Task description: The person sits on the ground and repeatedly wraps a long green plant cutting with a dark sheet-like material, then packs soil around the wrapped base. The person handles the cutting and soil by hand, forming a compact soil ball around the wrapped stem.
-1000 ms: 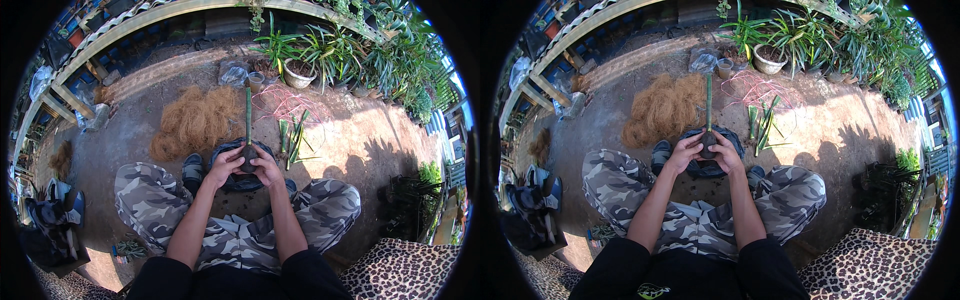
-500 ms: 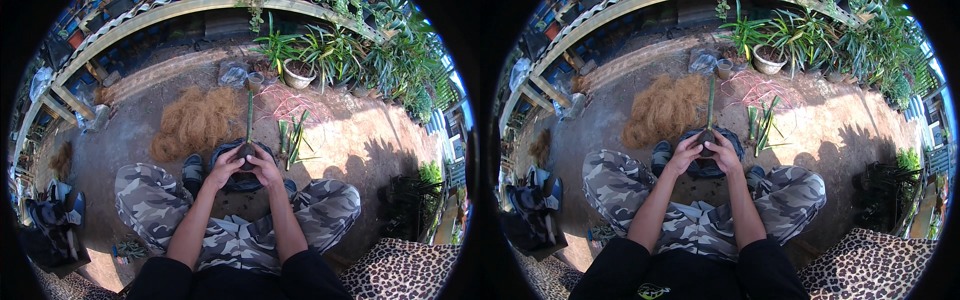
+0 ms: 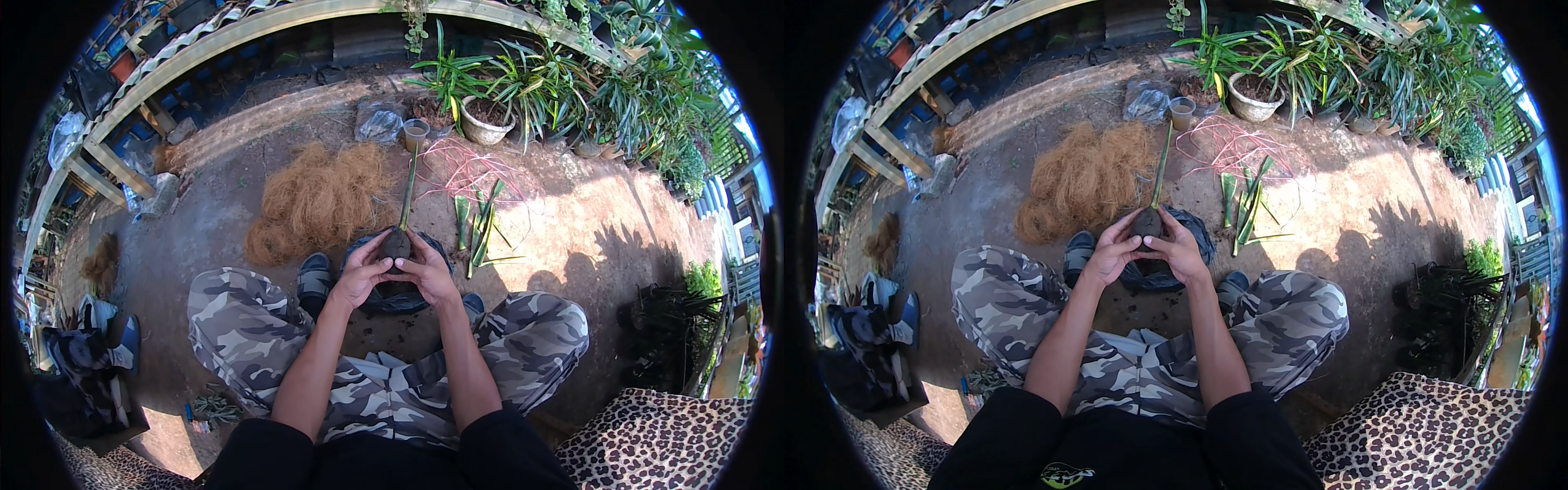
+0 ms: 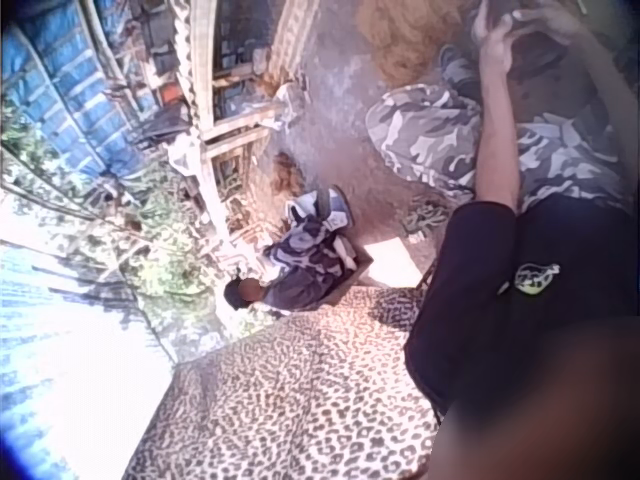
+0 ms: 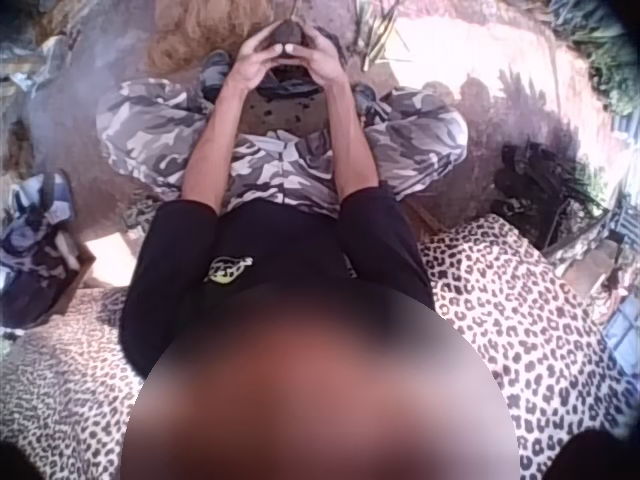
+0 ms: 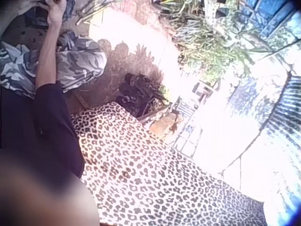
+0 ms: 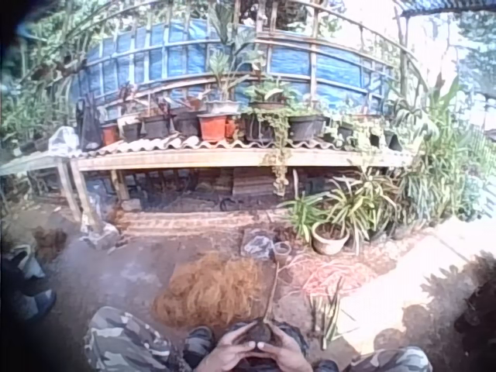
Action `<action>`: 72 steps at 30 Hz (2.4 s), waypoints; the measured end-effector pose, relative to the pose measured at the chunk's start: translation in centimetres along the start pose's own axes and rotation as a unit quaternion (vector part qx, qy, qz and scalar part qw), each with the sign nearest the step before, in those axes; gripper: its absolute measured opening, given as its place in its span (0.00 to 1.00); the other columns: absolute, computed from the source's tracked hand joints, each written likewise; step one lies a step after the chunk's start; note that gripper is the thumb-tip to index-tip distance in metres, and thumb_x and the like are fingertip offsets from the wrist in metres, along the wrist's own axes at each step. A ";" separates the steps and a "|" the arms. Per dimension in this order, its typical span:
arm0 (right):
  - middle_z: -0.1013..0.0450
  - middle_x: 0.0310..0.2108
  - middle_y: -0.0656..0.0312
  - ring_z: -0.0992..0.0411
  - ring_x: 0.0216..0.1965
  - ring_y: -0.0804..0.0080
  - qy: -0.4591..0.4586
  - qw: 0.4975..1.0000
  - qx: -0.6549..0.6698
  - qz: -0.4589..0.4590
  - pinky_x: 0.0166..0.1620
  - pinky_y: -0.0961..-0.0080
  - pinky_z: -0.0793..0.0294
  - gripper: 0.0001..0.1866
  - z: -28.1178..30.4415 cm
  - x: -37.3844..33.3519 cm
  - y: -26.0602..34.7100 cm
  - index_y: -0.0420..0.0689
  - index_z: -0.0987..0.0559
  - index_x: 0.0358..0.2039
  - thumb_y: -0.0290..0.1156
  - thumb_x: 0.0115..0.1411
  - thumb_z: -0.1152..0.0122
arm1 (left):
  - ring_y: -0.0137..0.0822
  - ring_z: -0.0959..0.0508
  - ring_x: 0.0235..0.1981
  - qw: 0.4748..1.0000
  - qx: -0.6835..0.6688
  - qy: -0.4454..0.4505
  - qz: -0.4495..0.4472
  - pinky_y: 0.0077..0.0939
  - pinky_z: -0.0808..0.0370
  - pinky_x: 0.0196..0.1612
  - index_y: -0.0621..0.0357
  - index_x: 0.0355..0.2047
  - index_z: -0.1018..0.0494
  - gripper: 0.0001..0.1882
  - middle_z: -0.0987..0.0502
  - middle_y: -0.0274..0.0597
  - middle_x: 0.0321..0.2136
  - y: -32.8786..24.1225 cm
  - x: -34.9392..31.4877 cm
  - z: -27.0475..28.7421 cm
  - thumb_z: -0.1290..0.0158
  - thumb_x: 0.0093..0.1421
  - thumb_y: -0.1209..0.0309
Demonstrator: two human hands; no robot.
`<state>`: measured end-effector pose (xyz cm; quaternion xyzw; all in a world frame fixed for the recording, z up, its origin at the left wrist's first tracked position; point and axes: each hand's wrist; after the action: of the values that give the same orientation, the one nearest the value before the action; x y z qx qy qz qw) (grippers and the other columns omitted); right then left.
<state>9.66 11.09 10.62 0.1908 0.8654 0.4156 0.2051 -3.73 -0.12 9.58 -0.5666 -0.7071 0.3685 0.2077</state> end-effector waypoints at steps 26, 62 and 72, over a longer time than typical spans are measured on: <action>0.35 0.56 0.57 0.29 0.52 0.66 -0.002 1.000 0.022 0.011 0.47 0.66 0.17 0.37 -0.7 -0.1 0.0 0.43 0.45 0.68 0.17 0.60 0.43 | 0.38 0.26 0.55 0.999 -0.034 0.005 -0.019 0.34 0.24 0.53 0.62 0.65 0.43 0.33 0.28 0.45 0.55 -0.4 0.0 -0.1 0.46 0.60 0.79; 0.30 0.52 0.54 0.26 0.49 0.65 -0.049 0.998 0.029 0.017 0.44 0.61 0.16 0.32 -0.8 -0.2 -0.1 0.40 0.37 0.64 0.19 0.60 0.41 | 0.35 0.27 0.55 0.998 0.046 -0.033 -0.023 0.34 0.24 0.55 0.62 0.65 0.42 0.31 0.29 0.45 0.55 0.2 0.1 -0.7 0.48 0.62 0.75; 0.31 0.55 0.55 0.28 0.52 0.66 -0.022 0.999 -0.013 0.028 0.46 0.64 0.17 0.37 -0.6 -0.1 -0.3 0.39 0.40 0.66 0.18 0.56 0.37 | 0.36 0.26 0.54 0.999 -0.015 -0.025 -0.018 0.35 0.23 0.53 0.61 0.65 0.42 0.31 0.29 0.44 0.54 0.0 0.1 -0.5 0.48 0.63 0.73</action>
<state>9.42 10.48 10.77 0.2214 0.8494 0.4279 0.2154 -3.40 0.08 9.87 -0.5472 -0.7280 0.3677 0.1882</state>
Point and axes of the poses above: each hand's wrist, its own x-axis towards the middle knuckle, its own z-axis out of the back of the hand, y = z × x
